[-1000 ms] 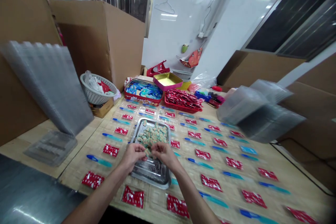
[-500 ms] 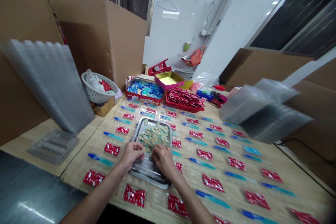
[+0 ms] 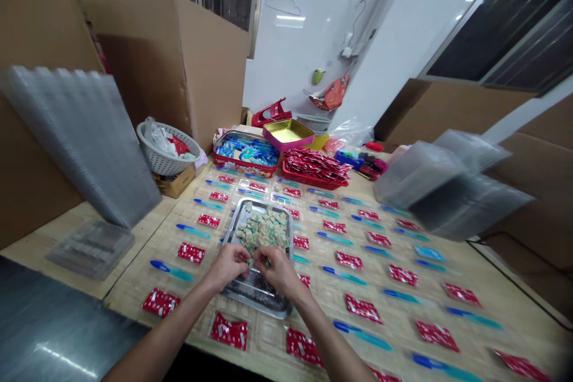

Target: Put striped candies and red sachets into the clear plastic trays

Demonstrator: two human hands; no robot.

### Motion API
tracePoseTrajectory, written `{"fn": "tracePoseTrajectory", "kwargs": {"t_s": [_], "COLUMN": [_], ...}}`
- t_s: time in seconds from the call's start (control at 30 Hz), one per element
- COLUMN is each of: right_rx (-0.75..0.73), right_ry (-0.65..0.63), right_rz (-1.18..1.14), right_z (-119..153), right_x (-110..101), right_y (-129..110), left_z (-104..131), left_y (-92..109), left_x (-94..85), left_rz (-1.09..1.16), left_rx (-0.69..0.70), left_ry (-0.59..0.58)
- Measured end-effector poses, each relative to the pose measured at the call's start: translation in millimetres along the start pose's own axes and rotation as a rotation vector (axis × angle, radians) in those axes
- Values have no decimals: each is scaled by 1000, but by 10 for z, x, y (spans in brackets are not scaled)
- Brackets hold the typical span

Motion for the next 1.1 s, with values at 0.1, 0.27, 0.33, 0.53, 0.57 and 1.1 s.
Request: {"fn": "tracePoseTrajectory", "kwargs": {"t_s": [0.1,0.27,0.33,0.53,0.57,1.1], "right_rx": [-2,-7,32,42,9,-29], "right_ry": [10,-28,-24,-32,-58,-98], "right_rz": [8,-57,-131,124,201,-66], "right_z": [12,-9,-30,-23,-13,5], "right_x": [33,-36,-131,-272,-246,-142], "right_y": [-1,70,152,302,288,5], "left_z": [21,16,10,2,0,-50], "left_y": [25,6,-7,-22,-26,-44], "left_x": [12,23,7,-38,-39,-2], "left_rz": [-2,37,43,43,40,-62], "left_rx": [-4,-6,-18,-26,-20,43], "left_ry": [-5,24,60,95,97,69]}}
Point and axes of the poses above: each hand's wrist, its own z-axis away from the middle knuckle, its own x-axis out of the palm, y = z × x, the point moved 1 cm from there along -z, towards the middle knuckle, and after that the axes turned 3 degrees about z, right-handed, at the moved point
